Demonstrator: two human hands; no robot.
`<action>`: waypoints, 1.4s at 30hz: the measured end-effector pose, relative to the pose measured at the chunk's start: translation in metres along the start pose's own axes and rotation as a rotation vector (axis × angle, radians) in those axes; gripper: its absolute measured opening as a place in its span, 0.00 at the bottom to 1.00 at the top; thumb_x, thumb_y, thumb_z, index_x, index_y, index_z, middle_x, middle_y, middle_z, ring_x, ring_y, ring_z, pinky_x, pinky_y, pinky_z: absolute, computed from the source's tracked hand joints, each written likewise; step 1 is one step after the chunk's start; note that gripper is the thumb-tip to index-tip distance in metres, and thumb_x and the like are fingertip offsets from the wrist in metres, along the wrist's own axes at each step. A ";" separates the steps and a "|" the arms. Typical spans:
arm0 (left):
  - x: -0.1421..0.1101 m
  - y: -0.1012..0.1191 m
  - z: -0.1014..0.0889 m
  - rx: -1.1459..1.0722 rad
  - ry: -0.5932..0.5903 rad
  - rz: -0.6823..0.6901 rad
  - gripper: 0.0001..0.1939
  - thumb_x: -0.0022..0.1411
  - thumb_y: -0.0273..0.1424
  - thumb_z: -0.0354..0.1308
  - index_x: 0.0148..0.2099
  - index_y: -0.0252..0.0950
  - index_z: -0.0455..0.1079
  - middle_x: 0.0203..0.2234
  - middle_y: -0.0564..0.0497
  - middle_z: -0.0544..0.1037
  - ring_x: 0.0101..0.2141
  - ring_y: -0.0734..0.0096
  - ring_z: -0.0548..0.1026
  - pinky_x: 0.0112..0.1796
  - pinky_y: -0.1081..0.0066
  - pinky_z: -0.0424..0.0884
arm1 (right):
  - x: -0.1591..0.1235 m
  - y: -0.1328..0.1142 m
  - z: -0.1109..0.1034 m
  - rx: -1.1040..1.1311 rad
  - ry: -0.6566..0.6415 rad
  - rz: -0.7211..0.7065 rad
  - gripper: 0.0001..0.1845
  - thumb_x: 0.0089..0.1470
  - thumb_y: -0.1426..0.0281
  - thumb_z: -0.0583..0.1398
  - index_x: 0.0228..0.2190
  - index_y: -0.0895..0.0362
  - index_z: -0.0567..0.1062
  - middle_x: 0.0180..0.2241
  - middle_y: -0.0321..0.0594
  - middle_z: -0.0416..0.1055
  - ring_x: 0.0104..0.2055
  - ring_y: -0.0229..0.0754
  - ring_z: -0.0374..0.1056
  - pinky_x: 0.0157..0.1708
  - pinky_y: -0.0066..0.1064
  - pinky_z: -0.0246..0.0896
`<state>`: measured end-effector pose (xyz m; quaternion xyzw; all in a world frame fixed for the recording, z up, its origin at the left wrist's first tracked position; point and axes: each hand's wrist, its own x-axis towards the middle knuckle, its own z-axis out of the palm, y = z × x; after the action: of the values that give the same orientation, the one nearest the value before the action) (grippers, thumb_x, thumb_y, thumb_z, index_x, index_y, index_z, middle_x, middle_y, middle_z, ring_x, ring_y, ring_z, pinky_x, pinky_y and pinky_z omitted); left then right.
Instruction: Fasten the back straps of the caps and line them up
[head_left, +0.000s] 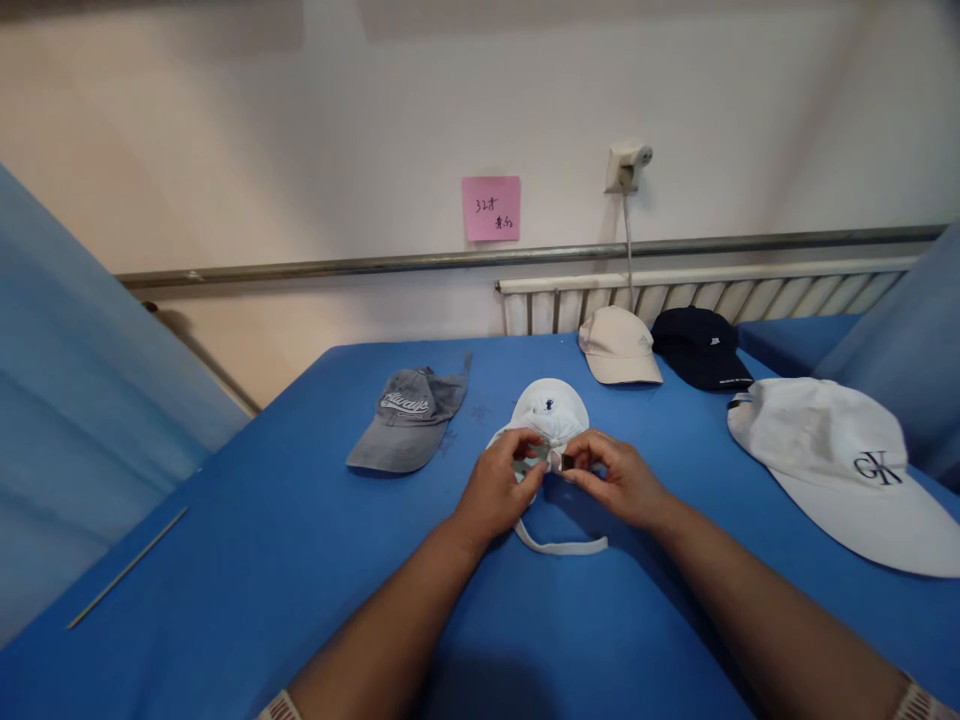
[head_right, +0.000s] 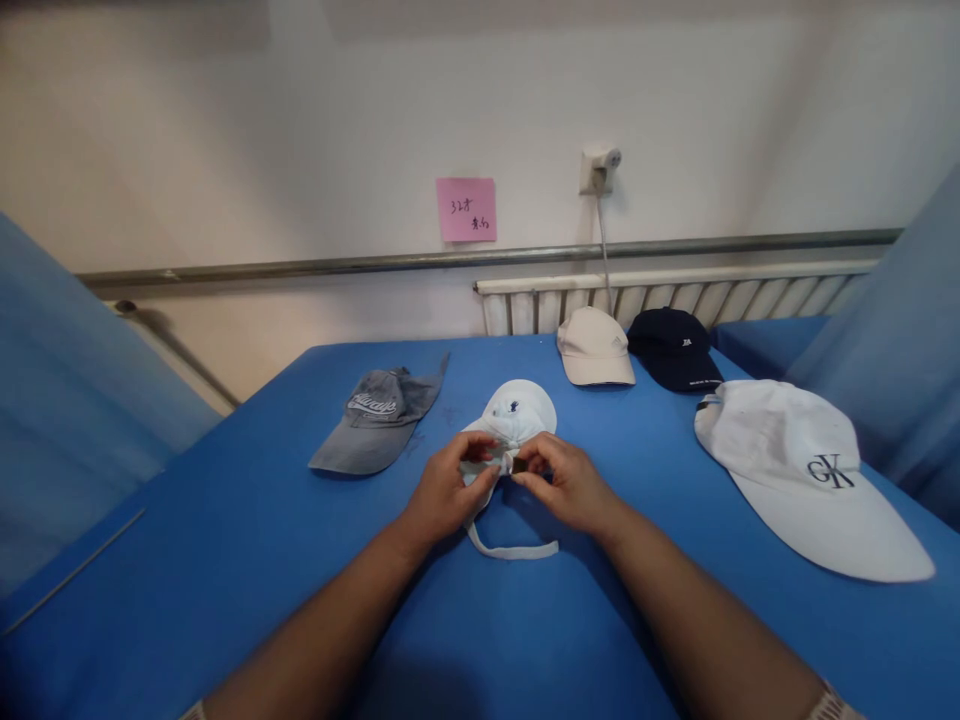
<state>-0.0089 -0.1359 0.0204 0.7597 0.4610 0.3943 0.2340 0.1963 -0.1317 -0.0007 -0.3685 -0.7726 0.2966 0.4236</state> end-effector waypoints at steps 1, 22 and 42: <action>0.001 0.001 -0.002 0.018 0.043 -0.016 0.11 0.58 0.27 0.58 0.45 0.36 0.68 0.36 0.50 0.77 0.36 0.69 0.75 0.40 0.70 0.70 | 0.000 0.002 -0.001 0.003 0.010 0.023 0.07 0.54 0.68 0.61 0.37 0.54 0.72 0.31 0.36 0.71 0.31 0.38 0.68 0.32 0.30 0.64; -0.016 0.026 0.013 -0.094 -0.428 -0.006 0.11 0.66 0.36 0.50 0.40 0.35 0.71 0.30 0.50 0.75 0.31 0.70 0.72 0.33 0.72 0.67 | 0.000 0.009 -0.003 0.003 0.112 -0.028 0.08 0.53 0.71 0.63 0.37 0.54 0.72 0.29 0.35 0.69 0.29 0.37 0.66 0.29 0.29 0.62; 0.005 0.013 -0.003 -0.380 -0.133 -0.274 0.11 0.56 0.36 0.60 0.29 0.33 0.69 0.23 0.54 0.69 0.26 0.75 0.64 0.29 0.74 0.60 | -0.001 0.000 0.002 -0.027 0.109 -0.144 0.12 0.52 0.74 0.63 0.40 0.53 0.73 0.34 0.39 0.71 0.34 0.40 0.68 0.33 0.32 0.65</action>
<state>-0.0036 -0.1376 0.0331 0.6569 0.4608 0.3876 0.4538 0.1949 -0.1331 -0.0017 -0.3333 -0.7768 0.2345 0.4800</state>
